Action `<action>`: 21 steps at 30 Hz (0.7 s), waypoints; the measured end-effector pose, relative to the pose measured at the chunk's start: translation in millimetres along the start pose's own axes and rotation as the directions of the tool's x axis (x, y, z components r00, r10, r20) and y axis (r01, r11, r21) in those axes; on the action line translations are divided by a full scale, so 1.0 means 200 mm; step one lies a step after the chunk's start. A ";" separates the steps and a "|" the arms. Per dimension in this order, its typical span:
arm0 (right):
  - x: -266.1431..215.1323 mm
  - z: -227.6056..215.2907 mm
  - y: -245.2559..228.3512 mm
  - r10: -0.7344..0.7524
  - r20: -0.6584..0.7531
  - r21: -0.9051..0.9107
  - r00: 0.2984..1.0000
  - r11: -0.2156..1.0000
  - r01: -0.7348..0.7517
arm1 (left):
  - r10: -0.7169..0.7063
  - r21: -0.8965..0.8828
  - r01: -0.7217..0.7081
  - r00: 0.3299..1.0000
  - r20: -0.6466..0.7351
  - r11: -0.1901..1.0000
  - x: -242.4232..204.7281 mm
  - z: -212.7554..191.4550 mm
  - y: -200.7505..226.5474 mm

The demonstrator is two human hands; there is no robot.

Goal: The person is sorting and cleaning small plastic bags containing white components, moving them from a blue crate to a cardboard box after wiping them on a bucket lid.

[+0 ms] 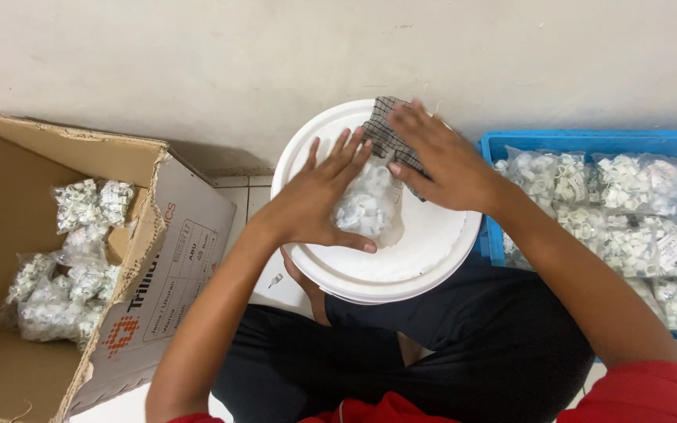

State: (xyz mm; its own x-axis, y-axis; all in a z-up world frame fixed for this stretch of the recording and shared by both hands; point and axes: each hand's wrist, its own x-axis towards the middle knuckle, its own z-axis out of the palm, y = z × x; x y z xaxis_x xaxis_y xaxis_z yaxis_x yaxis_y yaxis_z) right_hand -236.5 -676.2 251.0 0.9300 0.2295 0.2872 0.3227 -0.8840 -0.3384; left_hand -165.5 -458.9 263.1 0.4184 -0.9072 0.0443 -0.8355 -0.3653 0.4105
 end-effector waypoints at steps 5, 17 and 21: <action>-0.03 0.01 0.06 0.011 0.049 0.110 0.999 0.994 -0.016 | 0.007 -0.087 -0.006 1.000 0.006 0.996 0.01 0.04 -0.03; -0.10 0.04 -0.13 -0.090 -0.158 0.479 0.983 0.864 0.156 | -0.091 -0.080 0.089 0.996 -0.022 0.993 0.00 0.05 -0.03; -0.07 0.20 -0.15 -0.421 -0.002 0.004 0.907 0.907 0.421 | -0.085 -0.028 0.084 0.996 -0.010 0.996 0.00 0.06 -0.02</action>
State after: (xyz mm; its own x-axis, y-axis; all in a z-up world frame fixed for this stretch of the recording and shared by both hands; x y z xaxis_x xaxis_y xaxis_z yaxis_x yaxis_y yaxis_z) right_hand -252.0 -637.7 221.3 0.7075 0.5792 0.4049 0.6846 -0.7039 -0.1893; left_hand -165.8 -459.6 250.1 0.4910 -0.8710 0.0180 -0.7869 -0.4346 0.4381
